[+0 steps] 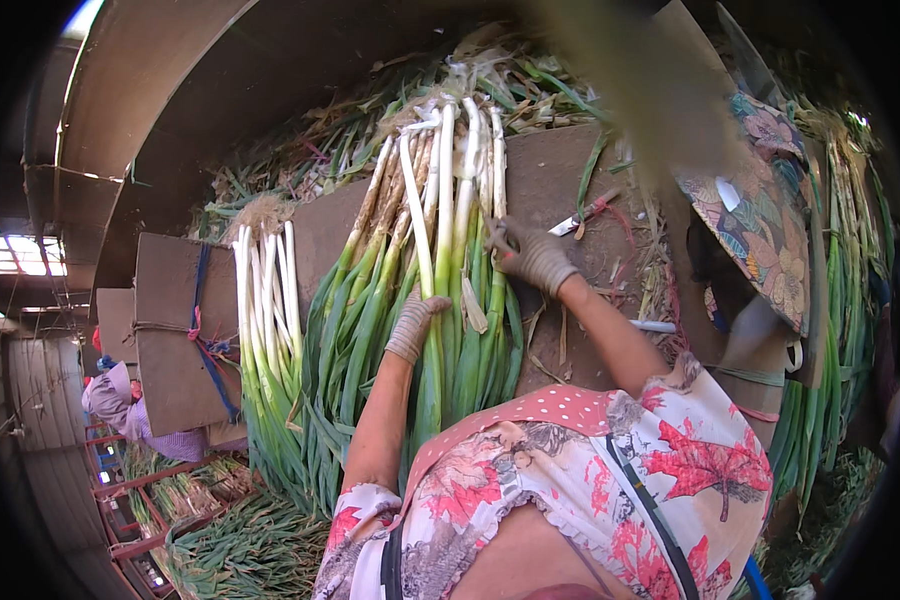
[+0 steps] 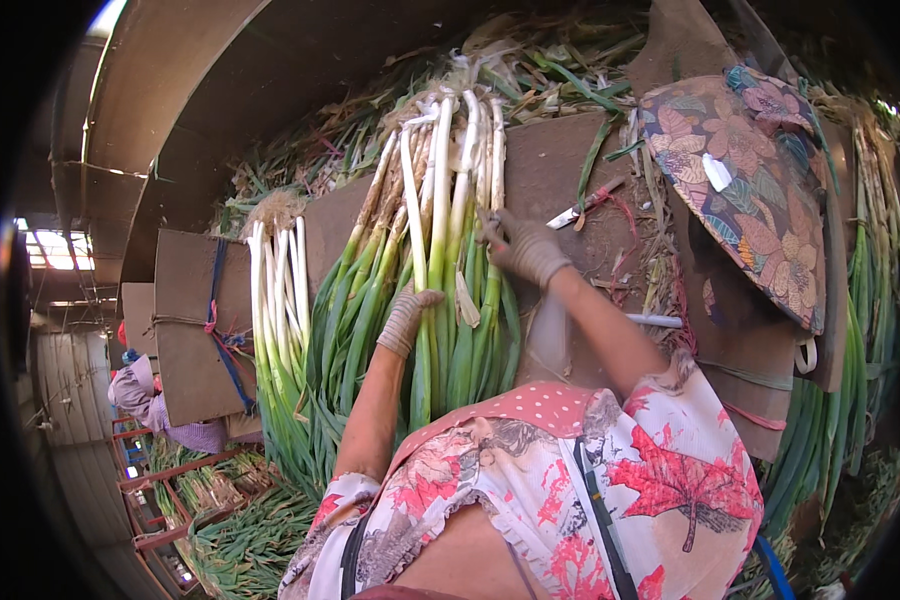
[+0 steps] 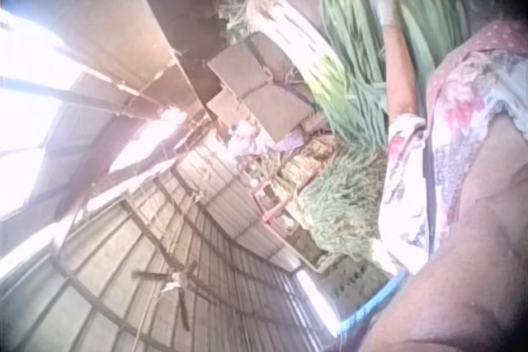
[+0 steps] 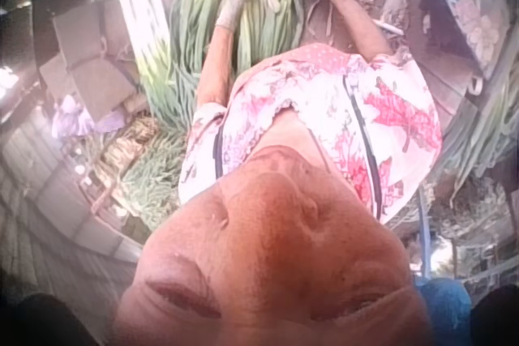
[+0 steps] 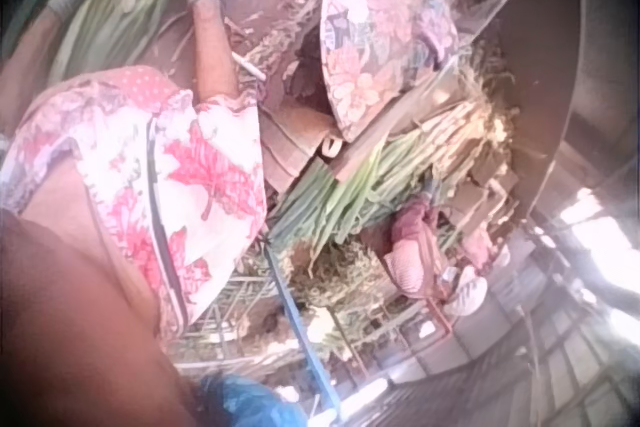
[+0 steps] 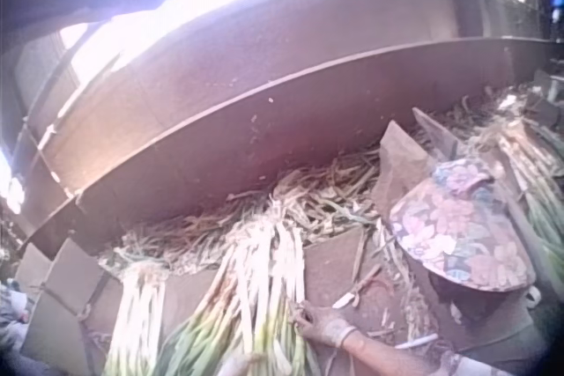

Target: The person trims the roots and peels the outer layers of green onions using pruning shears before bundling them together by hand.

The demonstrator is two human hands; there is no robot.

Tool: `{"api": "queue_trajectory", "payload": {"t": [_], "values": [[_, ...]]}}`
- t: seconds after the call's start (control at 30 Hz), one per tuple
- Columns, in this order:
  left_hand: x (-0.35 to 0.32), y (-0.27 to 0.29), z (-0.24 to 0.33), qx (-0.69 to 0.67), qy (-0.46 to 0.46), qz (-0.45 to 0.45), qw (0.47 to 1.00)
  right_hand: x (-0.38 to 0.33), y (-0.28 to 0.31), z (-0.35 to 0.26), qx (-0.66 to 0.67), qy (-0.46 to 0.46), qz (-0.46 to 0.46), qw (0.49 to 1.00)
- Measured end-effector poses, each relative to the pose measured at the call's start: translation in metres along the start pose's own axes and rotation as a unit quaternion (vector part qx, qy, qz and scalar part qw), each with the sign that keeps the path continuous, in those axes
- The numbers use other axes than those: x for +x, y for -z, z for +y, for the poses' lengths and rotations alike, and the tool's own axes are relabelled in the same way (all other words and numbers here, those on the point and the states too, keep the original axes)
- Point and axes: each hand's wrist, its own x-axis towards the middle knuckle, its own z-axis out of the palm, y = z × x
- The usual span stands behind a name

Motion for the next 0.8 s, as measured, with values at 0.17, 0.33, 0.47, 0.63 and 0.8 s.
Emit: {"api": "queue_trajectory", "payload": {"t": [0.17,0.33,0.47,0.63,0.8], "values": [[0.0,-0.008,-0.006,0.045,-0.021,0.071,0.996,0.046,0.006,0.011,0.059,-0.033,0.015,0.998],[-0.005,-0.012,0.012,0.042,-0.035,0.056,0.997,0.105,0.03,0.021,0.058,-0.009,0.105,0.993],[-0.011,-0.007,0.02,-0.008,-0.016,0.016,1.0,0.043,0.021,0.003,0.087,0.002,0.048,0.995],[-0.004,0.0,0.015,-0.025,0.01,-0.021,0.999,-0.02,0.003,-0.013,0.004,-0.023,-0.021,0.999],[-0.016,-0.006,0.021,-0.053,0.003,-0.015,0.998,0.046,0.026,-0.002,0.008,-0.039,0.005,0.999]]}}
